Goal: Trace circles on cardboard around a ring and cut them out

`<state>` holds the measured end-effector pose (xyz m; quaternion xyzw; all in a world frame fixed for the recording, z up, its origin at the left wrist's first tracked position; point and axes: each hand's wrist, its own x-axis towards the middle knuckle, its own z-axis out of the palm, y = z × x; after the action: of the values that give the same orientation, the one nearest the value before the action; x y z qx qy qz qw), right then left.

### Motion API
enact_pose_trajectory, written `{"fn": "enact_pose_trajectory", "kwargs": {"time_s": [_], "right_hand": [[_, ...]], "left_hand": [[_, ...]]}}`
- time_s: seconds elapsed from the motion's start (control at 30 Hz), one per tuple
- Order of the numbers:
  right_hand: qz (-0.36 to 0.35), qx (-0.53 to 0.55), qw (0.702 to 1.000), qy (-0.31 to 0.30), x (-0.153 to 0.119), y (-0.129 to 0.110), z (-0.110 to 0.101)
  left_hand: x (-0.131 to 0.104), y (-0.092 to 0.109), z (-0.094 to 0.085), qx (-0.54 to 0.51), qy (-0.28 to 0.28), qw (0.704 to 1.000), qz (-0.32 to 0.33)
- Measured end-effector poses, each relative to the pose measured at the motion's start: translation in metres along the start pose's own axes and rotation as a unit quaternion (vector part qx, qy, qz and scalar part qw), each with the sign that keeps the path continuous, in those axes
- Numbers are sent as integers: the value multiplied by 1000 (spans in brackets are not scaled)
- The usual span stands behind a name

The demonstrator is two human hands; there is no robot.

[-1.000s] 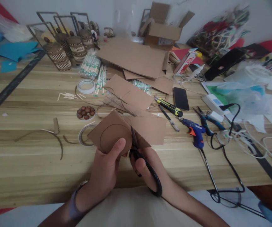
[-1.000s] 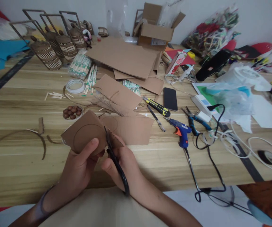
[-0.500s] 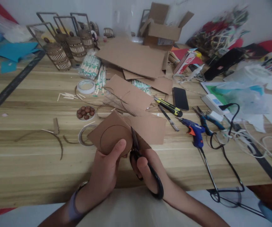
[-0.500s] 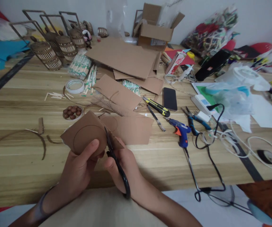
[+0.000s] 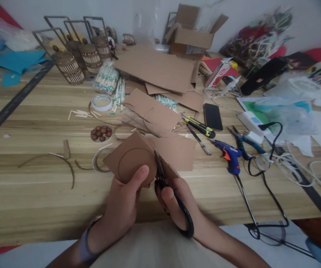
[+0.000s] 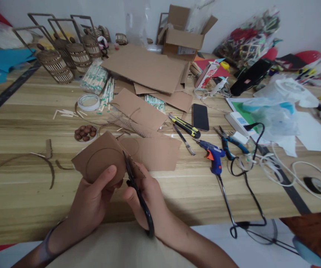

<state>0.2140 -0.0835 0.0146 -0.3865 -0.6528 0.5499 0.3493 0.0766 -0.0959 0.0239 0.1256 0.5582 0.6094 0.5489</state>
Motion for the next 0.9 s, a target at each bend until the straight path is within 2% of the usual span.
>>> {"fn": "enact_pose_trajectory", "kwargs": {"time_s": [0.13,0.37,0.73,0.9], "right_hand": [[30,61,998,17,-2,1,2],[19,68,997,33,0,-1,2],[39,88,995,13,0,0,0],[47,147,988,3,-2,5,0]], "left_hand": [[0,2,2,-11,-9,1000,0],[-2,13,6,-8,19,1000,-11],[0,11,0,55,13,998,25],[-2,10,-3,59,21,998,21]]}}
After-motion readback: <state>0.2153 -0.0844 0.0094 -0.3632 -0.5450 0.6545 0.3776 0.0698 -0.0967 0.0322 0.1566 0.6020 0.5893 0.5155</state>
